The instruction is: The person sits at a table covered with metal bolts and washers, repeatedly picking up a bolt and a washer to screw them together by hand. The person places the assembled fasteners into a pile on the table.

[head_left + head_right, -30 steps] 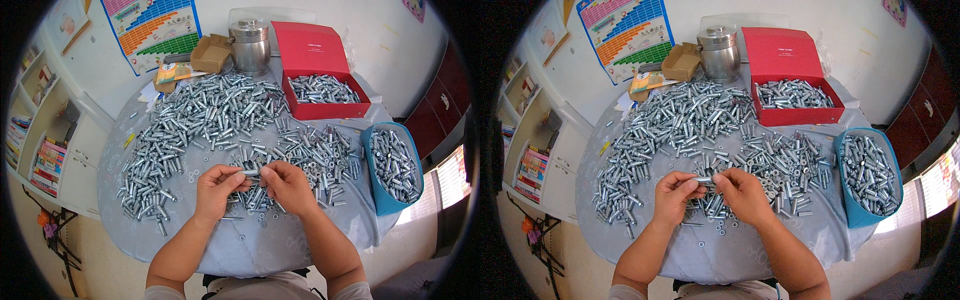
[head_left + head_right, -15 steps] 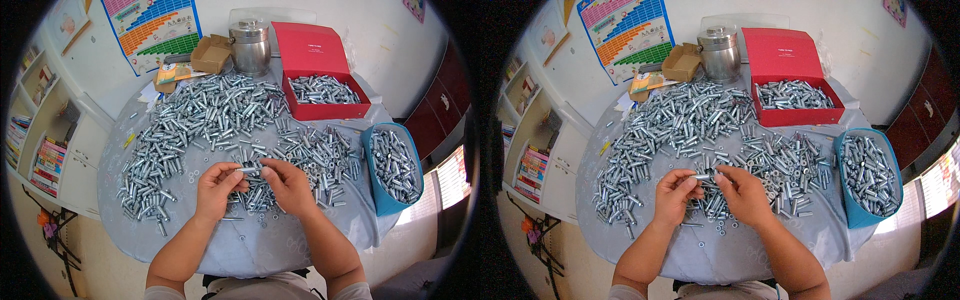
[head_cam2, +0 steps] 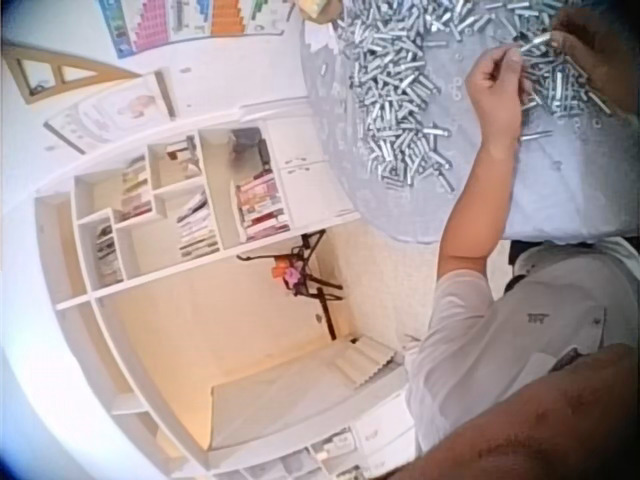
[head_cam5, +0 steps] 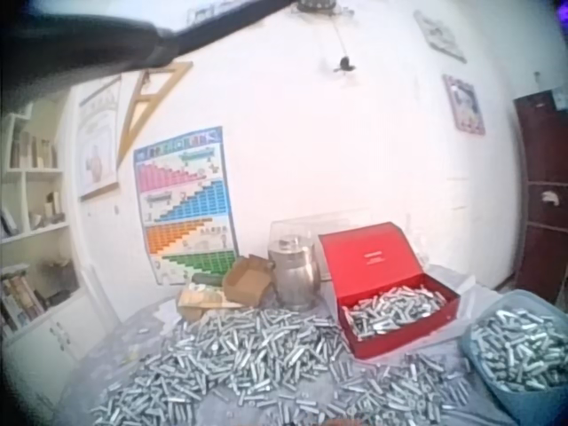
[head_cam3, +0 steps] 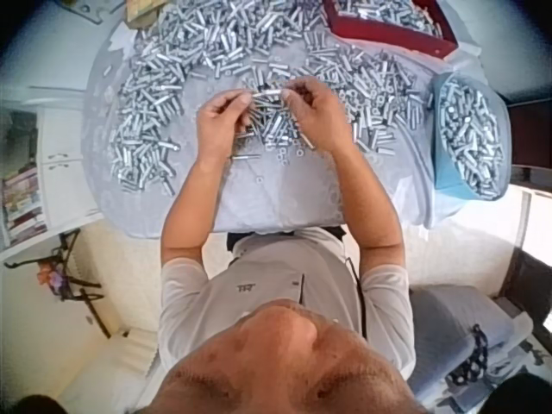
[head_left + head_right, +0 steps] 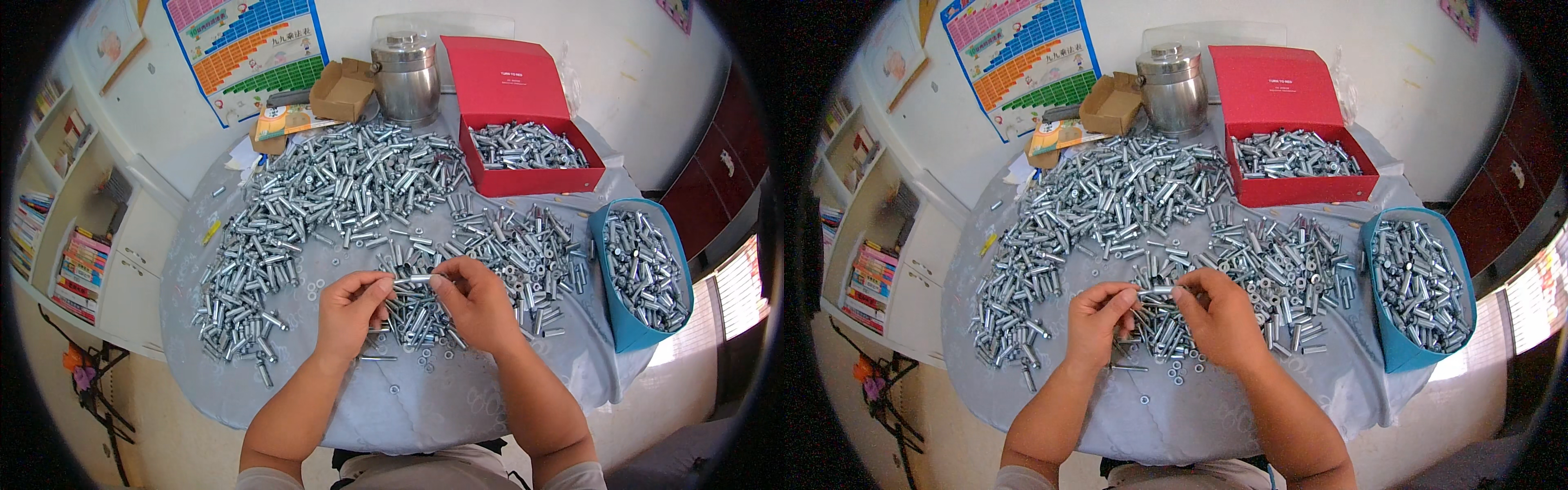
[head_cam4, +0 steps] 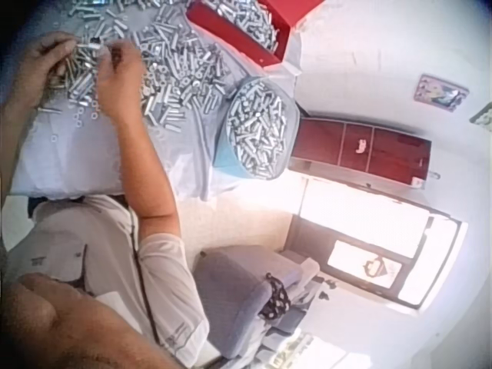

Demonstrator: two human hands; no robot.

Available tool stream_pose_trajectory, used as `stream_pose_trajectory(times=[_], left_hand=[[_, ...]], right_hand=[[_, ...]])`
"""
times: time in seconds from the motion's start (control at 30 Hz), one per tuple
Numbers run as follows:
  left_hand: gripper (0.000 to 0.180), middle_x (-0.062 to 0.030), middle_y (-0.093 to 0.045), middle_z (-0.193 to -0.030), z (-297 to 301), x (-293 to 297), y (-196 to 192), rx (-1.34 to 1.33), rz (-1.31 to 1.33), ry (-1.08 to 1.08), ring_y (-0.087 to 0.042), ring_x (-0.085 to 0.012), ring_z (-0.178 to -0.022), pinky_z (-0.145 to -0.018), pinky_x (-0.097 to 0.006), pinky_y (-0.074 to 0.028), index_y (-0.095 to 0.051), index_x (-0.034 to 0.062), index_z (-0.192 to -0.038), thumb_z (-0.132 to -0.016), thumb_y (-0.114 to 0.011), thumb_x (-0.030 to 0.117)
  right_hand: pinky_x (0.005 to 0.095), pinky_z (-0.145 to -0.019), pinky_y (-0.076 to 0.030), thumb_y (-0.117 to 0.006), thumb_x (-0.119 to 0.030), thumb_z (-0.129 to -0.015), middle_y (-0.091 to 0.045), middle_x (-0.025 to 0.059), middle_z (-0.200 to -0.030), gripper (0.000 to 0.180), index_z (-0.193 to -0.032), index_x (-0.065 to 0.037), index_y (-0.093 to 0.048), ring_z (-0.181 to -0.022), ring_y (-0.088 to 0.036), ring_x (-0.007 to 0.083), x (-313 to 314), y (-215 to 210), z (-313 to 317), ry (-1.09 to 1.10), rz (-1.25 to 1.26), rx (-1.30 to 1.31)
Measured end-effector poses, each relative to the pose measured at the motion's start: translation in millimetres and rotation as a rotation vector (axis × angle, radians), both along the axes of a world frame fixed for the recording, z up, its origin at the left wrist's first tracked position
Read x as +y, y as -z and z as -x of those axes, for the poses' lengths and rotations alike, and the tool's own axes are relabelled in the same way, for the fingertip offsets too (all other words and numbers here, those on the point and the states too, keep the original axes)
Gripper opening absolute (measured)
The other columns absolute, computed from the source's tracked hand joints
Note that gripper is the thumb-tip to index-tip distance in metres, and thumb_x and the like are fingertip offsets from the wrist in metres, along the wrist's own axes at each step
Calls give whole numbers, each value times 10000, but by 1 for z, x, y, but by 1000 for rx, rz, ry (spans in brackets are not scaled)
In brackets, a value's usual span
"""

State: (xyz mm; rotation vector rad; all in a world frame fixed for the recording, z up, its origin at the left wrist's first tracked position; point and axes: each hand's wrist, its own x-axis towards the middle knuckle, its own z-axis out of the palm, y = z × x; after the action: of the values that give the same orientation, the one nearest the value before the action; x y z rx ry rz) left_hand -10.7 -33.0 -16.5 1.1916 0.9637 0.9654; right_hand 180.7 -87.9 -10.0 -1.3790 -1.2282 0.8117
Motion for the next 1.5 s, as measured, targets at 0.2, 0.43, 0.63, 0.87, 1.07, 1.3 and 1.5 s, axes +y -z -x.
stream_pose_trajectory(times=[0.2,0.43,0.63,0.87,1.07,1.3,1.5], left_hand=[[187,-70,-699,-940,10,16,-11,477,-566,53,-636,-171,-752,-631,-282,-481,-710,29,-1008,-857,-693,139],[264,-135,-676,-1010,-2,94,-16,1152,-821,-95,-650,-291,-911,-790,-383,-516,-708,65,-1038,-820,-704,212],[185,-120,-668,-945,-4,115,-2,1264,-776,-64,-646,-313,-912,-775,-429,-514,-675,59,-966,-840,-669,194],[145,-93,-668,-968,3,92,3,564,-554,-35,-674,-239,-922,-767,-353,-535,-602,31,-1032,-914,-601,115],[157,-118,-591,-1042,-2,47,-21,-310,148,4,-665,-275,-1004,-892,-444,-575,-535,1,-1115,-971,-510,59],[304,-95,-640,-1032,-4,29,-21,-156,139,69,-663,-185,-903,-730,-317,-599,-566,19,-1239,-938,-560,59],[380,-61,-650,-1030,-6,17,2,159,-306,113,-621,-115,-921,-785,-270,-527,-595,18,-1196,-832,-675,-56]], right_hand=[[334,-629,-490,-672,-110,-836,-602,141,-928,169,-974,-19,-632,-695,-593,236,0,-8,-8,143,-183,-360],[338,-590,-462,-682,-123,-832,-583,122,-934,156,-951,-29,-646,-640,-547,219,4,-1,-5,218,-229,-319],[318,-566,-461,-684,-116,-838,-592,115,-946,146,-952,-32,-649,-596,-546,195,4,-3,-4,218,-234,-272],[327,-566,-474,-679,-112,-840,-599,120,-964,134,-940,-29,-648,-587,-565,204,1,-4,-2,197,-211,-242],[317,-562,-469,-672,-103,-843,-590,113,-942,122,-932,-25,-645,-585,-562,195,2,-4,1,181,-192,-234],[300,-536,-451,-665,-100,-858,-596,106,-894,116,-937,-17,-648,-565,-549,173,3,-2,2,152,-192,-219],[257,-560,-443,-653,-154,-917,-636,54,-766,163,-950,5,-663,-623,-554,95,3,0,5,98,-66,8]])
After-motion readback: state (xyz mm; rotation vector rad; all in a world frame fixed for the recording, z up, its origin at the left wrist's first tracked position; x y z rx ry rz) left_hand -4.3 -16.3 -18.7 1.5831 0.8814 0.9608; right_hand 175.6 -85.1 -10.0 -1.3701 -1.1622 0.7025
